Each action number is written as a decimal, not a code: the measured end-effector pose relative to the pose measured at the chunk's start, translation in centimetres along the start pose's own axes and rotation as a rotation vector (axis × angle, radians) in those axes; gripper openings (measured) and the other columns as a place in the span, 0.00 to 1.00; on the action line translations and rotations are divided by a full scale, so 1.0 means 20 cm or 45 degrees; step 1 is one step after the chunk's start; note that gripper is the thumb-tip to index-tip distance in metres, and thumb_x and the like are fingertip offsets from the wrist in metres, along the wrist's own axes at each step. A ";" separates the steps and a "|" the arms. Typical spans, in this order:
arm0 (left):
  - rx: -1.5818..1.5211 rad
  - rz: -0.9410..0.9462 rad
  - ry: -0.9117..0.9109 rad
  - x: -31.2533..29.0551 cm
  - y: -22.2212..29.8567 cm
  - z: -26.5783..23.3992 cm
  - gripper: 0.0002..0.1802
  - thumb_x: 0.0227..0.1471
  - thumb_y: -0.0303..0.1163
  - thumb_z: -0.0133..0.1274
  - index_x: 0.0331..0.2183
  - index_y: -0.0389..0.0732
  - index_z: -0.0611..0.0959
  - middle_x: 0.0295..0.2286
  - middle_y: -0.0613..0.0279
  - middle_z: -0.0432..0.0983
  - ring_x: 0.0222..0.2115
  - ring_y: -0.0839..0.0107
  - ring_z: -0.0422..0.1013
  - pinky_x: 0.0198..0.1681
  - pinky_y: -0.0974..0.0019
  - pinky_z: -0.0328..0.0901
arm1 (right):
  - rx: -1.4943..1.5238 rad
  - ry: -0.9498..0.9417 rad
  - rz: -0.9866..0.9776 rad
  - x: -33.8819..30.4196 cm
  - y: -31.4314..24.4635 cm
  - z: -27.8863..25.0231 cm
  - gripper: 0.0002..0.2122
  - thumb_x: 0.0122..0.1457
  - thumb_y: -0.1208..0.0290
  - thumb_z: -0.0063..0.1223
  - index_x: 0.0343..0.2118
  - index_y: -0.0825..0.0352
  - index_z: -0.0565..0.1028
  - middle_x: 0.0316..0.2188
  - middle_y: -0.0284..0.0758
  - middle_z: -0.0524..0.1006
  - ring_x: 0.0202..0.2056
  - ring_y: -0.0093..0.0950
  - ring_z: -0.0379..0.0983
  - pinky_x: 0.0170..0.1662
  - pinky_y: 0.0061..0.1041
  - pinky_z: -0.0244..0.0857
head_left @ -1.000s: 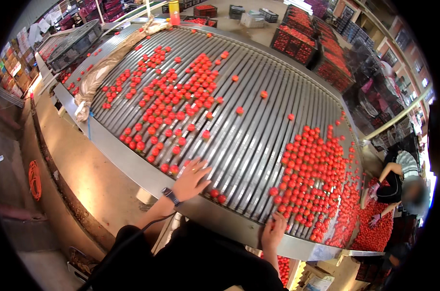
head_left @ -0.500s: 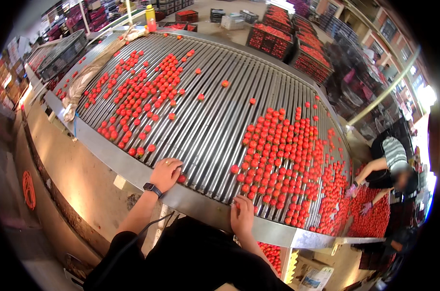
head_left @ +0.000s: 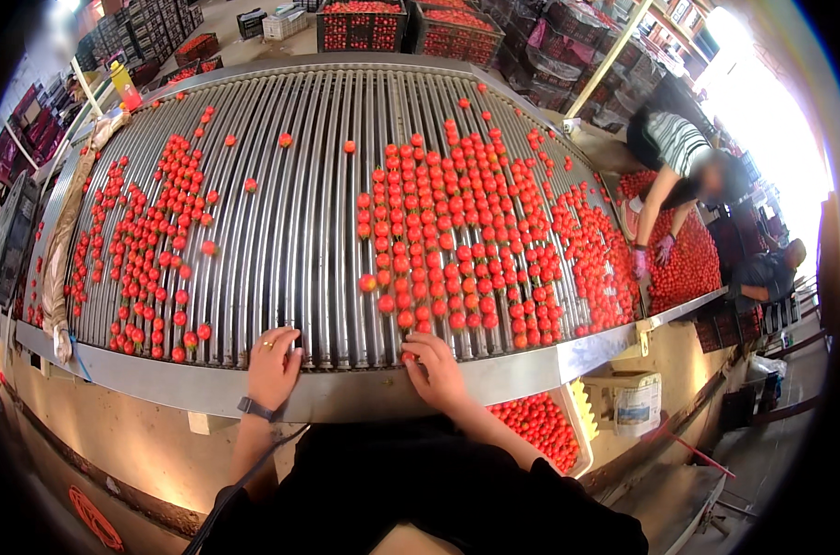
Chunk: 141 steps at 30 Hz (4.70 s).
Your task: The person sorts tomatoes on a metal roller conveyor belt by hand, picking out discolored or damaged items and placing them into a white bin while pushing the acceptable red ones along the rollers.
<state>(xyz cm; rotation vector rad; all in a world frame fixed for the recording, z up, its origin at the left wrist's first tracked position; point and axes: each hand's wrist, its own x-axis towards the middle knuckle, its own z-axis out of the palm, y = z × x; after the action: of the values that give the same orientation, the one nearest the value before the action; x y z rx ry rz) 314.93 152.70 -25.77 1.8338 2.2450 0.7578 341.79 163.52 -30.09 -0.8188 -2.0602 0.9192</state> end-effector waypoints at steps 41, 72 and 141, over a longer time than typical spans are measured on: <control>-0.351 0.057 0.245 0.50 0.18 0.49 0.15 0.46 0.18 0.44 0.38 0.37 0.78 0.36 0.51 0.74 0.36 0.52 0.71 0.40 0.56 0.65 | -0.649 -0.381 -0.216 0.48 0.25 0.15 0.17 0.44 0.66 0.61 0.40 0.56 0.74 0.36 0.31 0.70 0.44 0.32 0.63 0.49 0.37 0.56; 0.131 0.094 0.090 0.50 0.37 0.65 0.16 0.47 0.27 0.51 0.41 0.41 0.77 0.50 0.55 0.65 0.54 0.50 0.56 0.55 0.53 0.56 | 0.560 -0.054 0.709 -0.22 0.39 -0.89 0.11 0.60 0.77 0.45 0.44 0.74 0.71 0.40 0.38 0.74 0.41 0.26 0.71 0.47 0.25 0.64; -0.227 0.110 0.227 0.57 0.76 0.86 0.15 0.47 0.21 0.48 0.40 0.38 0.79 0.45 0.56 0.71 0.51 0.51 0.62 0.53 0.54 0.58 | -0.490 -0.522 -0.336 0.33 0.82 -0.57 0.23 0.58 0.62 0.48 0.56 0.63 0.63 0.59 0.39 0.59 0.62 0.37 0.49 0.64 0.44 0.37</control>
<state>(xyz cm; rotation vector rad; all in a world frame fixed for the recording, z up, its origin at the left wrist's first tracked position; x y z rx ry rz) 332.63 170.43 -31.29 1.8542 2.1285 1.1391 351.63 181.42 -35.48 -0.5555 -2.6814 0.5842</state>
